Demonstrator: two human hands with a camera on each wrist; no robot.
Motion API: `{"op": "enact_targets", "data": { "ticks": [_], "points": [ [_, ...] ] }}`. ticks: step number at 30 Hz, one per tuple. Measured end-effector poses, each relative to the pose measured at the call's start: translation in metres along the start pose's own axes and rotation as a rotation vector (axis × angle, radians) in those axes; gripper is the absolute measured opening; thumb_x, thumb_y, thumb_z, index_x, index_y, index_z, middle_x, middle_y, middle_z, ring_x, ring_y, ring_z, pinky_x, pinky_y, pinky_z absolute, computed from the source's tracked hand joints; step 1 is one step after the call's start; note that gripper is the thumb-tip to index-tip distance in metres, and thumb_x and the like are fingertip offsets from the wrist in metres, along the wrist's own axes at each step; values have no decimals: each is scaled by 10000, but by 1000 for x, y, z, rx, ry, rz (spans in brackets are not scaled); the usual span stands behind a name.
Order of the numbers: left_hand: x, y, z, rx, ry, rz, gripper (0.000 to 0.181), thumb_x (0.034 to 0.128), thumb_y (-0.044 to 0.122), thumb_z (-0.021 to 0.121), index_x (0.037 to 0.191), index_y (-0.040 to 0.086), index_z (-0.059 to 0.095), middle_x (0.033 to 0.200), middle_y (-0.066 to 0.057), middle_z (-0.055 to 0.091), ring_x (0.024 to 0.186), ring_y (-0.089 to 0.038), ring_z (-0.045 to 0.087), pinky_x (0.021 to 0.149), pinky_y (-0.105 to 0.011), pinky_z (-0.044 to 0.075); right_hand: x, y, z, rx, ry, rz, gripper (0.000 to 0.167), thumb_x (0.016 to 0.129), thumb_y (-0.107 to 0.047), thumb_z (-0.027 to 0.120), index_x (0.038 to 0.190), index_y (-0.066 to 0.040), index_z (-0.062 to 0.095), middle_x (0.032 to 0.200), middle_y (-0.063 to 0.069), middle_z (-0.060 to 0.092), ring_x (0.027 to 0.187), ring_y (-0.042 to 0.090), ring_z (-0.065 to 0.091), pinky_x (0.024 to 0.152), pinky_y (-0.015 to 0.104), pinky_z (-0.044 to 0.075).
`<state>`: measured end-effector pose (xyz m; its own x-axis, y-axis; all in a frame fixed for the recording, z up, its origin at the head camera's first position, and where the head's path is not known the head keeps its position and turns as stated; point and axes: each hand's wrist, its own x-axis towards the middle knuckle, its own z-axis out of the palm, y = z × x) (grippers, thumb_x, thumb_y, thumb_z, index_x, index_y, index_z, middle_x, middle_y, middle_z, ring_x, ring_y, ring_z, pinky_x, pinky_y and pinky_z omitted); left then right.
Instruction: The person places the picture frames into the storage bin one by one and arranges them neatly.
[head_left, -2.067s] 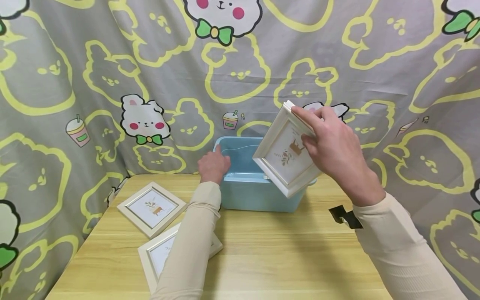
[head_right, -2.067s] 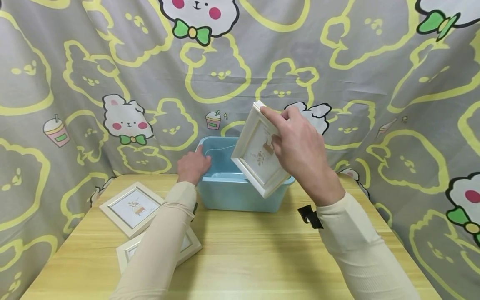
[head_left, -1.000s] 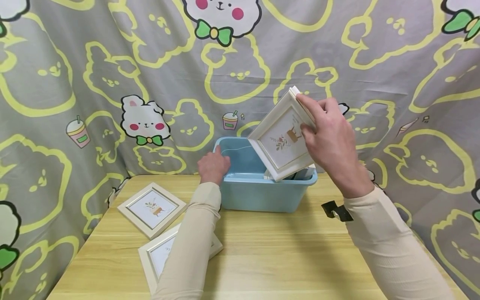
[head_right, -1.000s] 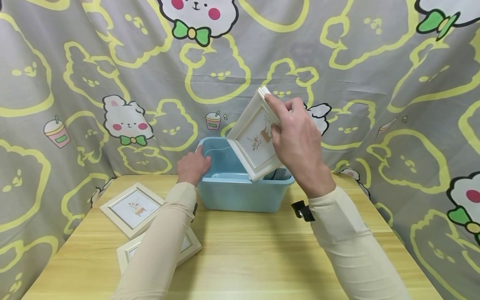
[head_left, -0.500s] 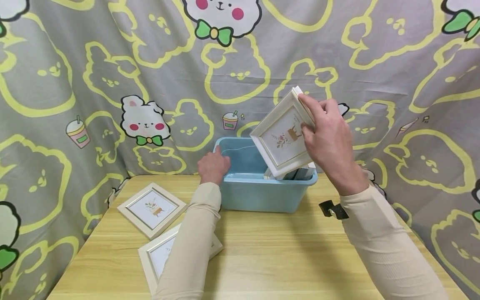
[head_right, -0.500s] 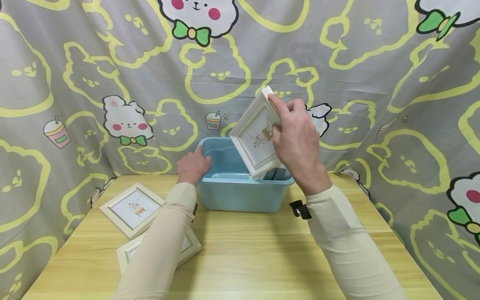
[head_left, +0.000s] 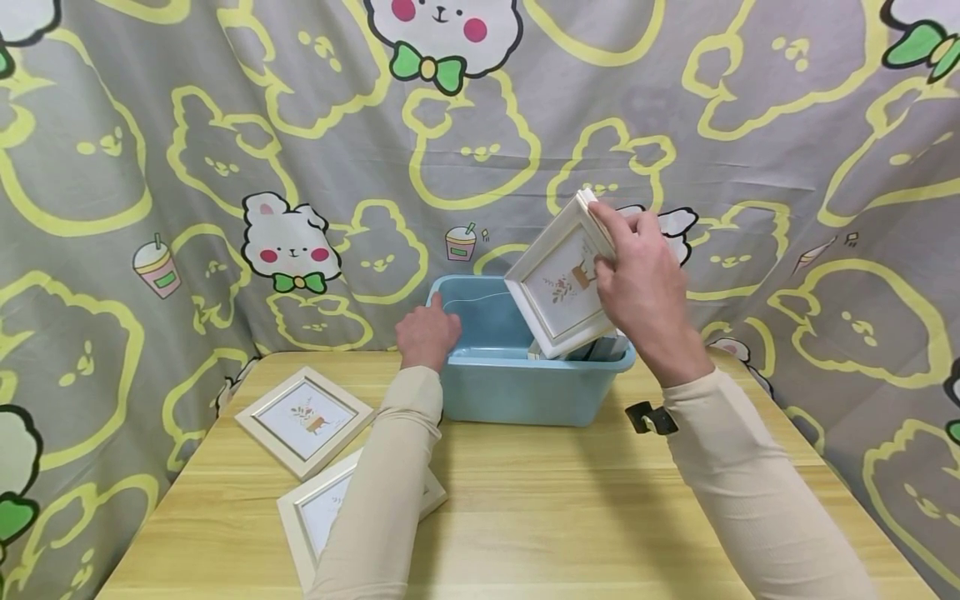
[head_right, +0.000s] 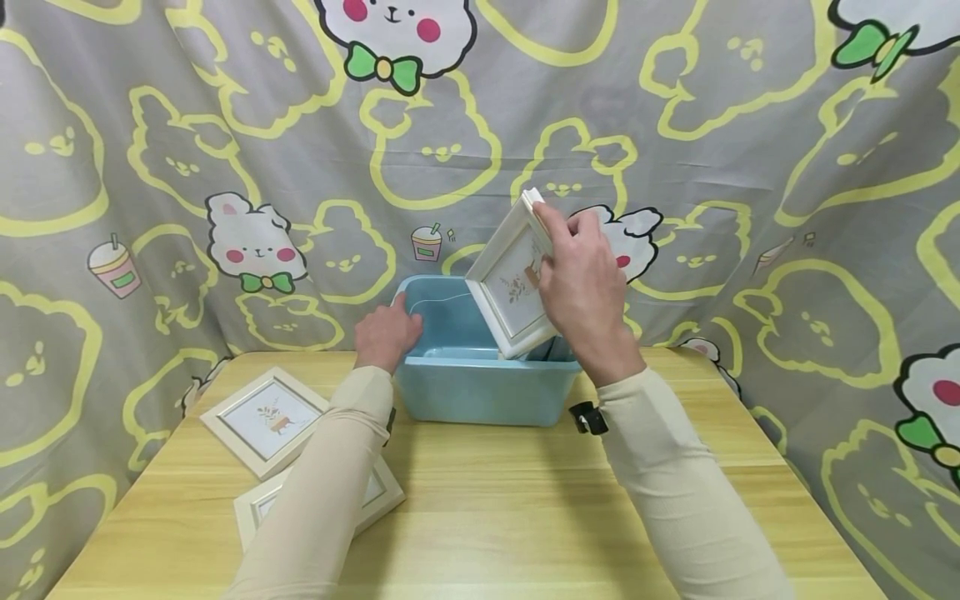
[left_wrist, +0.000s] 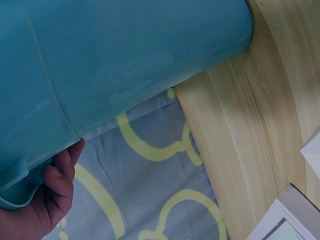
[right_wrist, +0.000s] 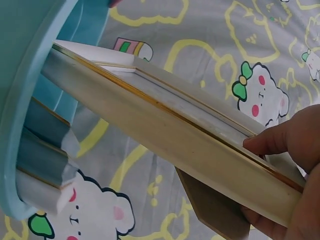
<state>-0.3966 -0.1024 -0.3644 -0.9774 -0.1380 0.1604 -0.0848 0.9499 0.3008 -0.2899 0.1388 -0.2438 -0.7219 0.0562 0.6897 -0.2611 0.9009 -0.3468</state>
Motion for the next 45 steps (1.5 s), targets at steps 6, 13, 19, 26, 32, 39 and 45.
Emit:
{"op": "enact_targets", "data": {
  "ticks": [6,13,19,26,32,39,45],
  "points": [
    [0,-1,0,0,-22,-8,579,916,377,401,1469,207,369,1192,-216,639,1042,-390,634,847,-505,512,0,1,10,-3,-13,21,650,858,-23,591,1417,-336,479,1160,143,530,927,364,609,645,522,476],
    [1,0,0,13,-17,-5,573,915,382,406,1458,204,380,1147,-213,651,982,-386,647,800,-492,524,1,5,17,-22,-39,48,653,855,-9,572,1421,-320,474,1130,143,521,911,373,588,650,525,469],
    [0,0,0,14,-18,-8,563,909,374,405,1443,195,393,1134,-214,653,964,-385,649,787,-486,525,2,7,23,-42,-66,72,660,862,-13,556,1430,-332,454,1085,150,499,910,384,591,624,522,469],
    [0,-1,-1,13,-24,-5,565,905,379,396,1441,199,390,1139,-214,649,969,-384,647,783,-483,524,3,9,31,-68,-81,82,642,855,-14,518,1429,-294,453,1078,173,498,885,377,582,589,495,468],
    [0,-1,-1,6,-12,7,570,895,372,390,1436,193,396,1127,-224,652,962,-393,650,783,-491,524,5,14,39,-105,-127,107,608,866,-43,525,1424,-272,450,1046,165,480,839,360,559,578,482,465],
    [-1,-1,2,-3,10,7,550,904,367,408,1424,189,418,1111,-224,660,954,-398,654,780,-496,528,4,21,47,-150,-165,98,570,852,-50,559,1375,-261,476,1015,175,499,805,399,565,563,535,466],
    [-1,-1,2,-5,24,10,548,905,375,417,1420,189,420,1094,-226,661,941,-395,655,781,-496,527,5,22,50,-156,-170,101,577,855,-41,549,1381,-265,474,1014,176,505,800,387,558,556,522,463]
  ]
}}
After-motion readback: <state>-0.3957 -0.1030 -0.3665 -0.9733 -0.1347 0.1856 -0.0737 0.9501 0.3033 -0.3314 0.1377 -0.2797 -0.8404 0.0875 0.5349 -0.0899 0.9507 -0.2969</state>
